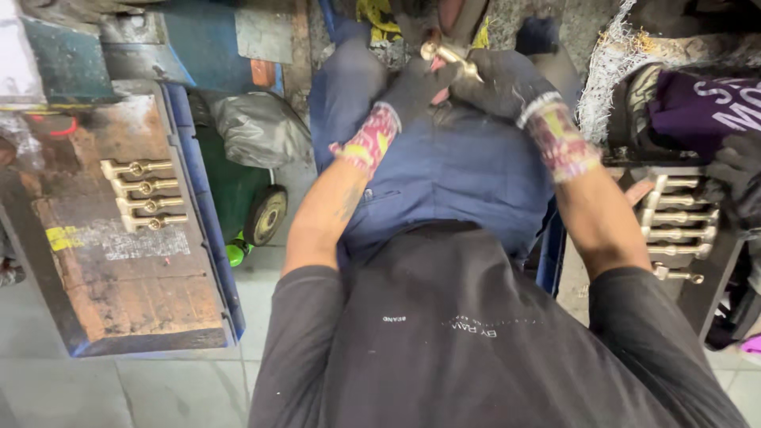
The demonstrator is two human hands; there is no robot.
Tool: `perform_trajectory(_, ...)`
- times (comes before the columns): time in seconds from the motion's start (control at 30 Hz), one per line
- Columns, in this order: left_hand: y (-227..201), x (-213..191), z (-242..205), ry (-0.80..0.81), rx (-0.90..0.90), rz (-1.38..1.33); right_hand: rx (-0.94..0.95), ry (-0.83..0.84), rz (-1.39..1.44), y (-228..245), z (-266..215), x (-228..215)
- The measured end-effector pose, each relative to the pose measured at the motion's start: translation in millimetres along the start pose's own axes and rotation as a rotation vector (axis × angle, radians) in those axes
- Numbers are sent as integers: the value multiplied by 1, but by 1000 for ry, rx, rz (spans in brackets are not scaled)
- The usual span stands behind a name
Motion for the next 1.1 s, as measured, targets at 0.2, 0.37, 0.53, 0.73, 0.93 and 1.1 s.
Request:
perform_trajectory(0.2, -150, -21, -93, -3, 247, -490, -416, -410, -551, 76, -115, -47)
perform_trajectory(0.37, -243, -32, -102, 34, 375, -577, -337, -336, -704, 116, -163, -85)
perform_trajectory(0.53, -274, -36, -101, 1, 430, -582, -335, -359, -810, 135, -186, -96)
perform_trajectory(0.73, -276, -33, -100, -6, 434, -575, -284, -342, -658, 120, -189, -94)
perform_trajectory(0.93, -263, -35, -102, 25, 433, -544, -343, -433, -480, 100, -176, -74)
perform_trajectory(1.1, -231, -32, -108, 30, 386, -470, -262, -388, -239, 67, -151, -34)
Point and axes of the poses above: each hand's wrist, its own z-axis towards the middle knuckle, its own x-axis out of the palm, y = z × x, the point moved 2 cm from there along z, towards the middle knuckle, and after that the axes turned 2 degrees about -y, right-handed, at the moved point
